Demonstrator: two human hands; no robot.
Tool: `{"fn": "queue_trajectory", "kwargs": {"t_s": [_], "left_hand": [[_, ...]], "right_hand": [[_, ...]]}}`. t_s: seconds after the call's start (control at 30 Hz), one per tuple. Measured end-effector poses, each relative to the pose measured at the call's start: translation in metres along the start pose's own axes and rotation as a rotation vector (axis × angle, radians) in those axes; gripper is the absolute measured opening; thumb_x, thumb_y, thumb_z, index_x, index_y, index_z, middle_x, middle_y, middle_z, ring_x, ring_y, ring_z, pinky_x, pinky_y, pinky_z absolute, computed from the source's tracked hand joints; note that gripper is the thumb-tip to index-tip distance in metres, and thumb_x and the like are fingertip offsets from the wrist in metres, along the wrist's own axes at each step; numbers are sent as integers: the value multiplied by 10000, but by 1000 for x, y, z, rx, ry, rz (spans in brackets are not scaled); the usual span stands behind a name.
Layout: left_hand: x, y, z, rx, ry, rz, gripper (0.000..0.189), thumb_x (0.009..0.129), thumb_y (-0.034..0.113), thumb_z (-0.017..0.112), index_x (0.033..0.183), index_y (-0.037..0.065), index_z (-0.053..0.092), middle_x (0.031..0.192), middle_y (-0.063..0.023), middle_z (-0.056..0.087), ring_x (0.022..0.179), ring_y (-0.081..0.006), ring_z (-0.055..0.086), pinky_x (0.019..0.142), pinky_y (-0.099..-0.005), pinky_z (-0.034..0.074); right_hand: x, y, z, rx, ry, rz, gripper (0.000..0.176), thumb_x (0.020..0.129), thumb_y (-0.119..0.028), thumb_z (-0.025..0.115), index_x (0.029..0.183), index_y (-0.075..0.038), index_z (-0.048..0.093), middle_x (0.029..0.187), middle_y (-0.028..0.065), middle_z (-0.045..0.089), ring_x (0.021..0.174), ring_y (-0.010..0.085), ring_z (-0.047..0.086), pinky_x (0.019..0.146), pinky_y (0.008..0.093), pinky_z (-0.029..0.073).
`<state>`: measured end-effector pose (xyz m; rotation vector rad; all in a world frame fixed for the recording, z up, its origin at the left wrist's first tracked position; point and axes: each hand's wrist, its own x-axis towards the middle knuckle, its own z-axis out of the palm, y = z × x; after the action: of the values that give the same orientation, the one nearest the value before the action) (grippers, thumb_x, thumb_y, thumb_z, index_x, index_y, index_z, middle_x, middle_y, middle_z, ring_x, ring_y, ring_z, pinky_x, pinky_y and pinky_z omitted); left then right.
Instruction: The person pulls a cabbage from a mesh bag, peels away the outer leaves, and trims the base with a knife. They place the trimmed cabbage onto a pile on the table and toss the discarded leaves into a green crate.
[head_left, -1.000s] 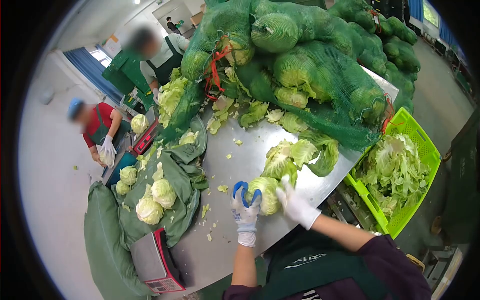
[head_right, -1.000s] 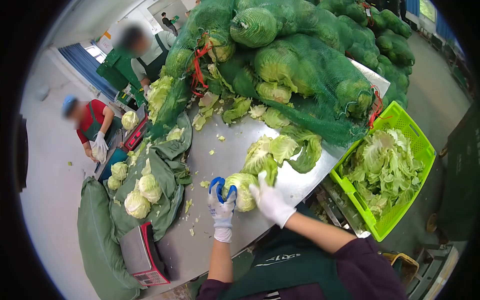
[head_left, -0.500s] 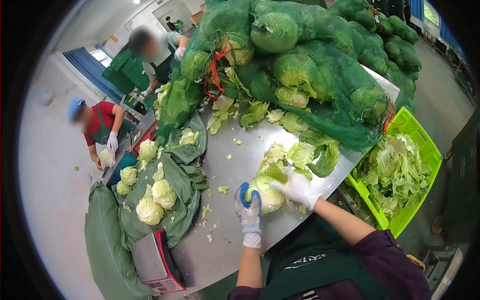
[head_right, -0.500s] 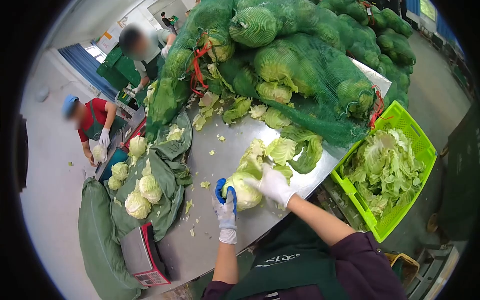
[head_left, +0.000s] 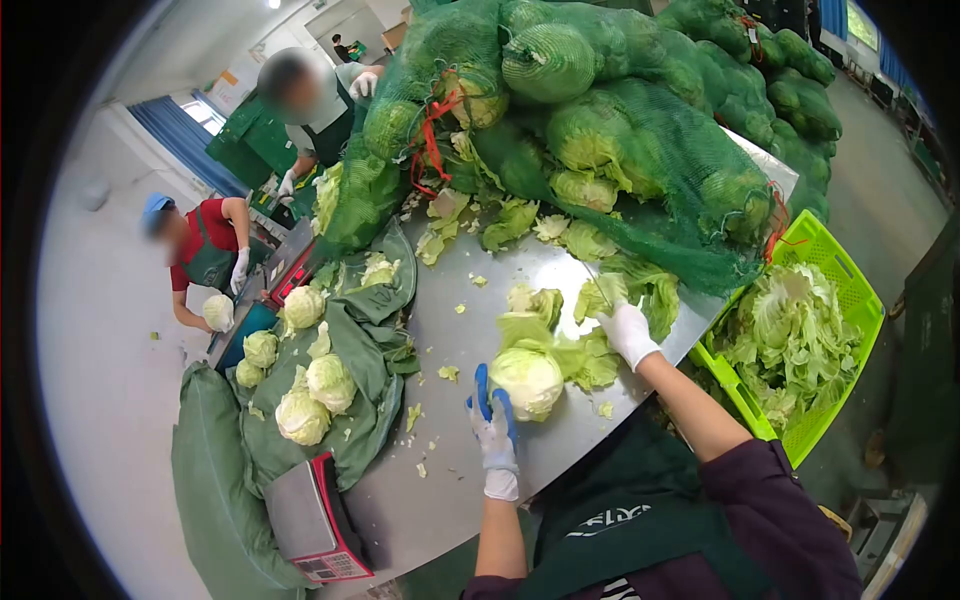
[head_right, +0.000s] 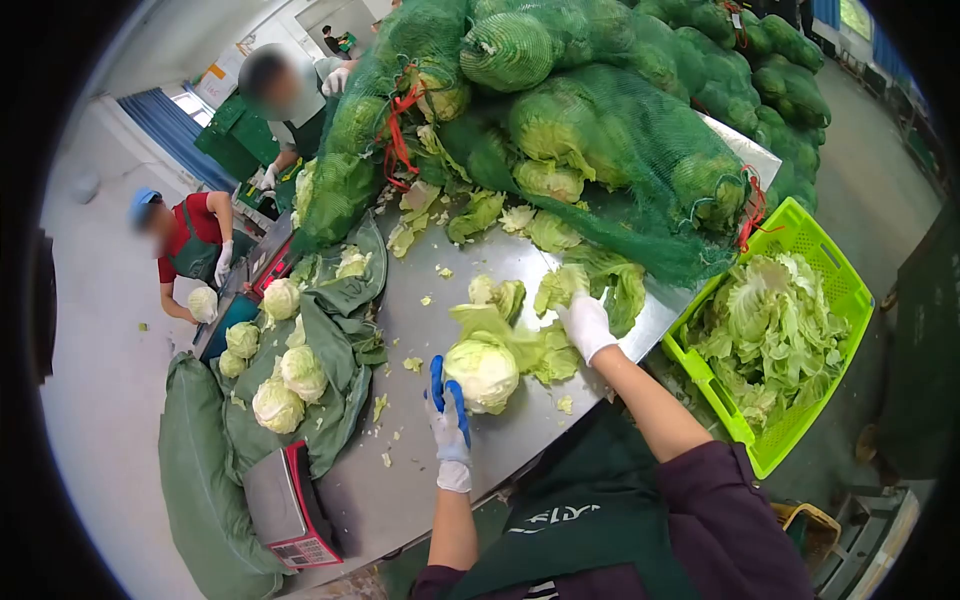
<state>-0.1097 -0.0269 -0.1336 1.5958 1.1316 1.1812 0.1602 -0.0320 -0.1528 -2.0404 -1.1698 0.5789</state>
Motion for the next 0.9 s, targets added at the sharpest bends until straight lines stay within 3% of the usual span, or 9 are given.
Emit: {"fn": "queue_trajectory", "kwargs": {"t_s": [0.03,0.1,0.17,0.23,0.3,0.4,0.53,0.7,0.9], "left_hand": [[-5,1,-1,-106,5,-52,549,926,322,571,1382,41,447,1286,-124,484,1103,-231,509,955,-324,414],[-15,11,-6,-211,9,-115,558,931,323,552,1398,45,425,1307,-138,473,1119,-249,509,967,-337,408],[-20,28,-7,352,-141,-80,554,946,338,507,1416,66,403,1377,-163,427,1202,-291,469,1004,-388,386],[-12,28,-1,469,-93,224,532,923,308,522,1403,97,431,1406,-192,405,1236,-355,432,1035,-455,346],[-1,54,2,633,-302,480,569,810,206,597,1364,130,487,1326,-194,461,1211,-410,424,1022,-511,352],[11,64,12,684,-264,454,571,781,306,667,1312,138,542,1279,-191,501,1163,-385,461,1001,-495,352],[22,49,22,689,-119,407,623,748,387,710,1298,136,557,1133,-181,553,1084,-338,500,960,-468,359],[15,40,41,836,72,386,559,789,423,672,1281,175,579,1117,-168,543,1054,-328,509,900,-463,408],[15,54,55,822,141,293,439,847,320,635,1243,134,600,1083,-185,543,1052,-329,501,929,-463,377]], "right_hand": [[-1,-1,0,-133,188,-41,481,857,-308,641,1136,70,542,720,240,643,662,381,649,602,432,520],[-38,-42,-15,-7,54,-19,570,869,-368,626,1181,94,507,892,276,646,797,431,633,690,458,512],[-72,-33,19,154,104,-423,566,925,-317,563,1329,53,422,1065,285,622,638,339,648,616,397,523],[-109,-74,-3,431,-378,25,593,963,-339,511,1400,28,347,807,134,650,512,129,563,537,299,498],[-102,-44,25,397,-236,-87,585,957,-394,492,1339,42,414,782,203,662,708,349,649,683,396,511],[-94,-61,-8,440,-364,129,572,971,-404,451,1342,30,418,777,236,650,730,385,646,702,429,507],[-104,-60,4,227,-112,-39,575,981,-416,401,1358,18,407,827,272,645,774,442,622,727,504,481],[-107,-72,25,29,-1,-108,609,975,-403,438,1411,9,330,684,213,625,625,383,618,563,457,475],[-80,-74,31,-60,117,-217,497,953,-381,473,1208,46,486,676,210,619,594,393,613,531,468,479]]}}
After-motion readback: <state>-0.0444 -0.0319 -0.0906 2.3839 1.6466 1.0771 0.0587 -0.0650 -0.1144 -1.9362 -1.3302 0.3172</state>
